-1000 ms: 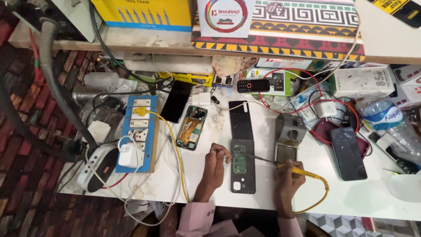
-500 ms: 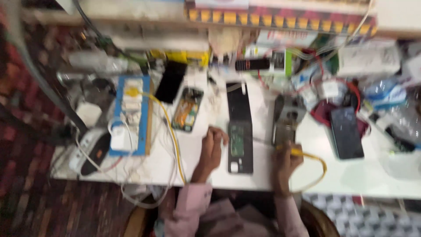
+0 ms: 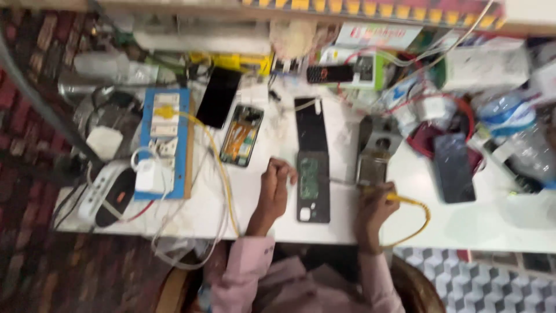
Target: The person uses a soldering iron and a small tool to work on a disassembled mobile phone circuit board. They repeatedly apply heat and manipulate components on the board while seated at a cluttered workbench.
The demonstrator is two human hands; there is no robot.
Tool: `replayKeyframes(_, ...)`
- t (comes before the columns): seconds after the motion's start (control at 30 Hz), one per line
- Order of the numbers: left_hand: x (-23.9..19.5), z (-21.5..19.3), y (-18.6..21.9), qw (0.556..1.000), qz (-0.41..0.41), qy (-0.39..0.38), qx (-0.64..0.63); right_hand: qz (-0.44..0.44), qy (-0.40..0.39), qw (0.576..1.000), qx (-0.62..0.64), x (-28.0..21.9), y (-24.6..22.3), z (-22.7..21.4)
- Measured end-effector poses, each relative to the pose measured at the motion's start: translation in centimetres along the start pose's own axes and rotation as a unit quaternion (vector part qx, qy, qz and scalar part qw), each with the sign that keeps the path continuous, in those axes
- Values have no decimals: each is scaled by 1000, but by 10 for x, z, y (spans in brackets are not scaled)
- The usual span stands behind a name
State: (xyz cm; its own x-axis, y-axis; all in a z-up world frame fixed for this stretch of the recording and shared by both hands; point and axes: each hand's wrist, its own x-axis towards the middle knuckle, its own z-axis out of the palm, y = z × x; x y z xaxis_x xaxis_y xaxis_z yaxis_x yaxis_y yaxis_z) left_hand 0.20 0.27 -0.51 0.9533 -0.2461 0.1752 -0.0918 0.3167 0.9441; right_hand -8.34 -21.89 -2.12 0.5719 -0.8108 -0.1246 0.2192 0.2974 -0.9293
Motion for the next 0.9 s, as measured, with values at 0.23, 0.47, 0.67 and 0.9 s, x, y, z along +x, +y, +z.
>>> replayKeyframes(0.23, -5, 0, 1, 1000, 16, 2, 19, -75, -87, 986, -120, -14, -12, 2)
replayKeyframes(0.47, -2, 5, 9, 998, 39, -13, 41, -25, -46, 995, -89, -12, -25, 12)
replayKeyframes(0.67, 1, 6, 12, 998, 45, -11, 40, -87, -97, 984, -119, -18, -31, 14)
replayKeyframes(0.9, -1, 4, 11, 999, 35, -12, 29, -13, -46, 997, -63, -12, -22, 9)
